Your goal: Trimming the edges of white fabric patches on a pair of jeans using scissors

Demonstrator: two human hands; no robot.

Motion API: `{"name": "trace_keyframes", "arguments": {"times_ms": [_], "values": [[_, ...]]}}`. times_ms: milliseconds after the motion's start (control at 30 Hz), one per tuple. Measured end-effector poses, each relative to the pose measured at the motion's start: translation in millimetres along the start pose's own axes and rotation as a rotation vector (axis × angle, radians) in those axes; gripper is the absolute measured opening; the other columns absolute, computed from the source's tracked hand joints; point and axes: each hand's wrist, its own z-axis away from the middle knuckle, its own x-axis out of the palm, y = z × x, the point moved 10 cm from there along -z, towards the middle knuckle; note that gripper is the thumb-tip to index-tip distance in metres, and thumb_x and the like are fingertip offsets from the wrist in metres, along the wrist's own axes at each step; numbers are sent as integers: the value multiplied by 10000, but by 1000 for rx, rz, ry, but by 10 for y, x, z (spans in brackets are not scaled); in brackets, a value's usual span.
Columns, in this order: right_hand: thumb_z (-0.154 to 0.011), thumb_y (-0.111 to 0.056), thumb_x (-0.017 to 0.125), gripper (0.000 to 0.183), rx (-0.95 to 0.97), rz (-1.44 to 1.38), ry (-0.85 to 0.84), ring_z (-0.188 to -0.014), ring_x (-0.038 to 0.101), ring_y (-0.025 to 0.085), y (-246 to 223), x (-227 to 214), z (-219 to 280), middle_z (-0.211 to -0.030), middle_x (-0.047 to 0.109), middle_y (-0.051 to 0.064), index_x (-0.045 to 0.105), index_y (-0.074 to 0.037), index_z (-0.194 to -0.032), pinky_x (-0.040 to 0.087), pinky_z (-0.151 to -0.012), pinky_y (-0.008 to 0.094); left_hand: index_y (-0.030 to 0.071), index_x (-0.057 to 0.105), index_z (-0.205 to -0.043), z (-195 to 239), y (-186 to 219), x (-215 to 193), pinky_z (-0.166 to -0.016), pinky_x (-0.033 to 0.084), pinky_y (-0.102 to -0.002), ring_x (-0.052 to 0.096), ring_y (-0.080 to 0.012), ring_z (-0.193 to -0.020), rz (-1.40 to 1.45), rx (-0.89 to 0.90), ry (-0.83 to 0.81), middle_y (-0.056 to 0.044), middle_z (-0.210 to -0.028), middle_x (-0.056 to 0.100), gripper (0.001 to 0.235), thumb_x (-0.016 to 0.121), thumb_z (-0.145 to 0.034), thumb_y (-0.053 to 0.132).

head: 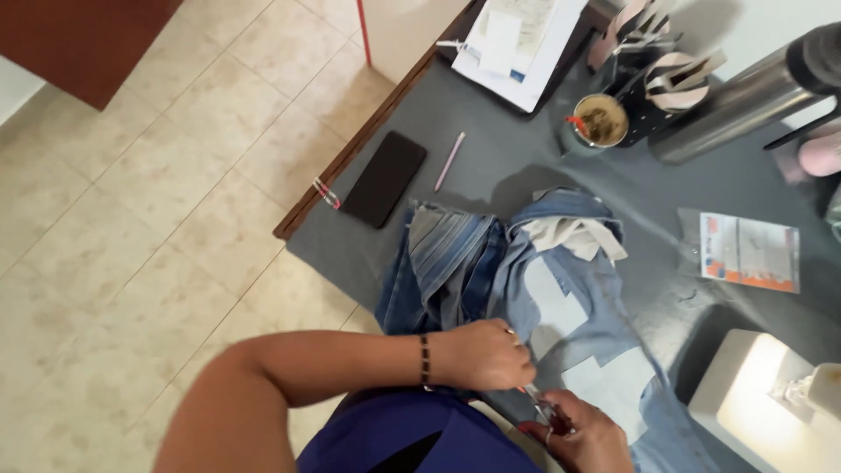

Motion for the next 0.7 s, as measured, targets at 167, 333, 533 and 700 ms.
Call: {"name": "trace_keyframes", "arguments": {"times_ms": [167,333,533,700], "values": [[-705,-203,922,540,-320,-726,129,-987,756,-14,-452,-598,178,-1153,852,-143,785,-228,-1226,624,-770,221,175,557,-760,4,-519,-453,-492,469,-399,638,-241,-576,16,240,21,-7,-655,603,251,634,-979,269],[-747,-260,834,416,-11,-597,460,-1065,773,64,-426,-1248,571,-1092,835,-83,788,-263,-1160,620,-895,251,153,771,-925,-26,-2275,-718,-715,583,-371,708,-232,-796,140,51,75,-38,-886,755,113,667,-963,132],[-710,-261,867,394,134,-615,482,-878,814,116,616,285,174,-950,865,-13,802,-277,-1098,628,-839,251,168,624,-852,55,-3677,173,-656,483,-388,588,-234,-683,-330,-328,-127,-10,-753,619,240,705,-782,-47],[-705,-239,888,436,248,-755,320,-934,855,144,783,813,122,-970,893,17,809,-200,-1133,657,-855,263,176,698,-977,-346,-4010,580,-789,445,-411,615,-250,-865,-281,-211,-325,-45,-923,690,134,652,-941,56]]}}
